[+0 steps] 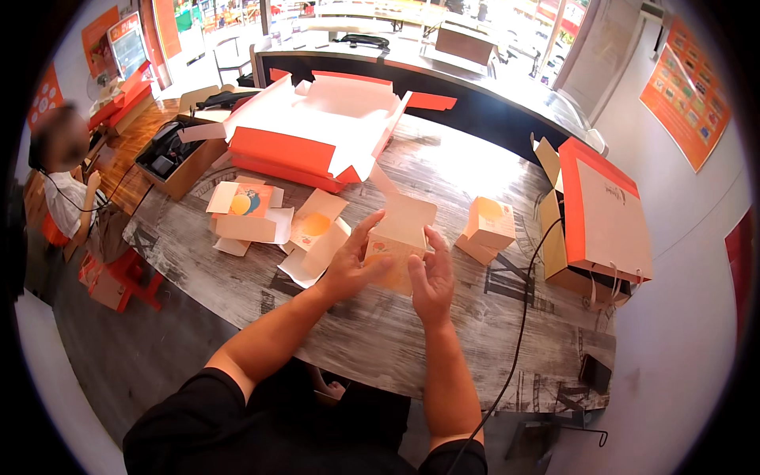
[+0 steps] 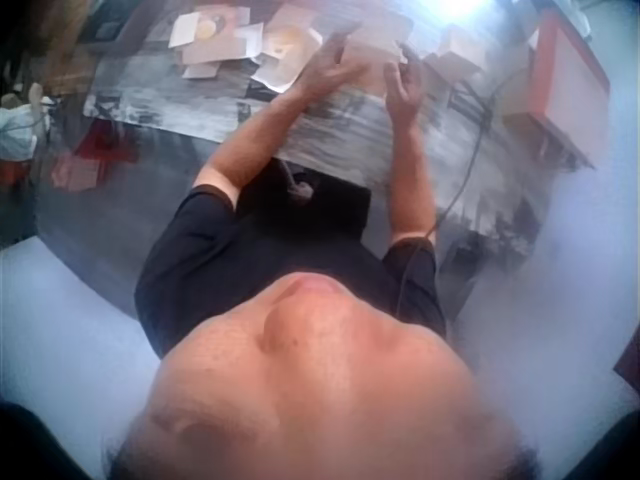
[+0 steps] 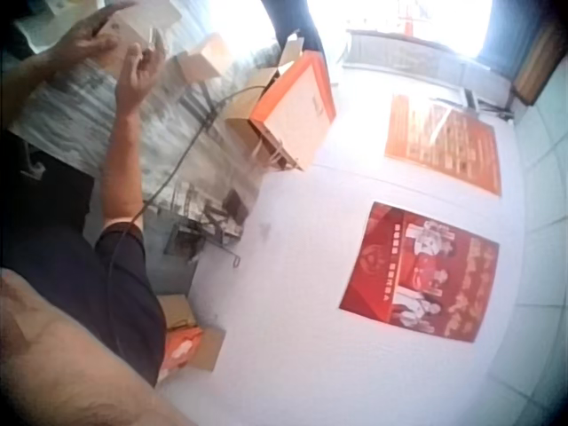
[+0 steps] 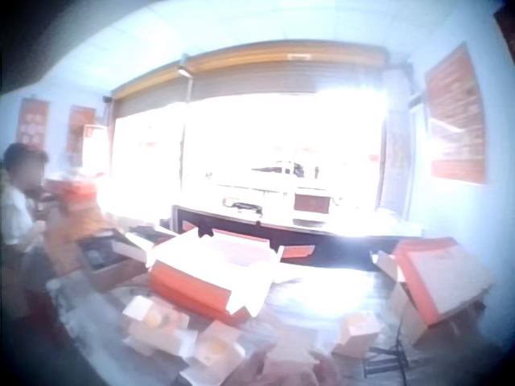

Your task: The person assembles cardboard boxes by folding the pre-scored flaps and tucking them into place.

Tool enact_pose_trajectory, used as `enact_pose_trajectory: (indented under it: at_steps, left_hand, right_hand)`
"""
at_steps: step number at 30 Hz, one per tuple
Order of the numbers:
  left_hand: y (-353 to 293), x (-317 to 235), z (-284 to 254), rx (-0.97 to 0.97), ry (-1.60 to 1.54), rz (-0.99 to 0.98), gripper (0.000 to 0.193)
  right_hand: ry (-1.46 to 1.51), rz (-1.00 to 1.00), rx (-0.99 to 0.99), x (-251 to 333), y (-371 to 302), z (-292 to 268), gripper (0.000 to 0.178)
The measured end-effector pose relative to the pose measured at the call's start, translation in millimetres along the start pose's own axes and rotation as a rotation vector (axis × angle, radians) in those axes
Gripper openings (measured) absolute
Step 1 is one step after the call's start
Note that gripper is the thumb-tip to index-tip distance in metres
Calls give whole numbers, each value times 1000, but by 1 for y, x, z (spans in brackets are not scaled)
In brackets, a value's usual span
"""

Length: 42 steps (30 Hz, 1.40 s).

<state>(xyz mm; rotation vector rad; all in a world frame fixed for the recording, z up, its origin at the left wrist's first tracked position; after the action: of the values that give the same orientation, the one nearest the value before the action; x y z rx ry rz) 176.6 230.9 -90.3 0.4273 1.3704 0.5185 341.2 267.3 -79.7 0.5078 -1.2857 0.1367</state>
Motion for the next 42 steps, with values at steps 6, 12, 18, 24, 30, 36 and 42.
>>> enact_pose_trajectory:
  at_steps: [6, 12, 18, 24, 30, 36, 42]
  left_hand:
    - [-1, 5, -1, 2, -197, -113, 43]
    - [-3, 12, -10, -4, -14, -138, 25]
    - [-2, 10, -7, -67, -71, -144, 23]
    - [-3, 10, -8, -114, -42, -161, 30]
    - [0, 9, -6, -133, -60, -138, 50]
    - [-5, 21, -10, -121, -94, -221, 43]
    - [-5, 18, -9, -155, -156, -210, 37]
  right_hand:
    - [-85, -25, -12, -15, 4, -11, 18]
    - [-229, -96, -23, -10, 4, -5, 12]
    - [-87, -8, -15, -13, 0, 1, 20]
    - [-173, -57, -104, -18, 0, -3, 30]
    - [-360, -104, -126, -4, -1, 5, 32]
    - [-437, -177, -78, -13, 2, 5, 27]
    - [-415, -144, -33, -14, 1, 6, 28]
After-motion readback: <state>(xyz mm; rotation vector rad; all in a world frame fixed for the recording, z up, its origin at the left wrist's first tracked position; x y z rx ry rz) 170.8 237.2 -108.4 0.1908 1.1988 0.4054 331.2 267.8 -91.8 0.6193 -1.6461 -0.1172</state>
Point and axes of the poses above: each hand's wrist, its own y-axis towards the middle knuckle, its own z-axis out of the palm, x = y × z, the point moved 3 cm from there along y, towards the middle knuckle, and after that the axes turned 8 degrees about z, right-handed, at the moved point
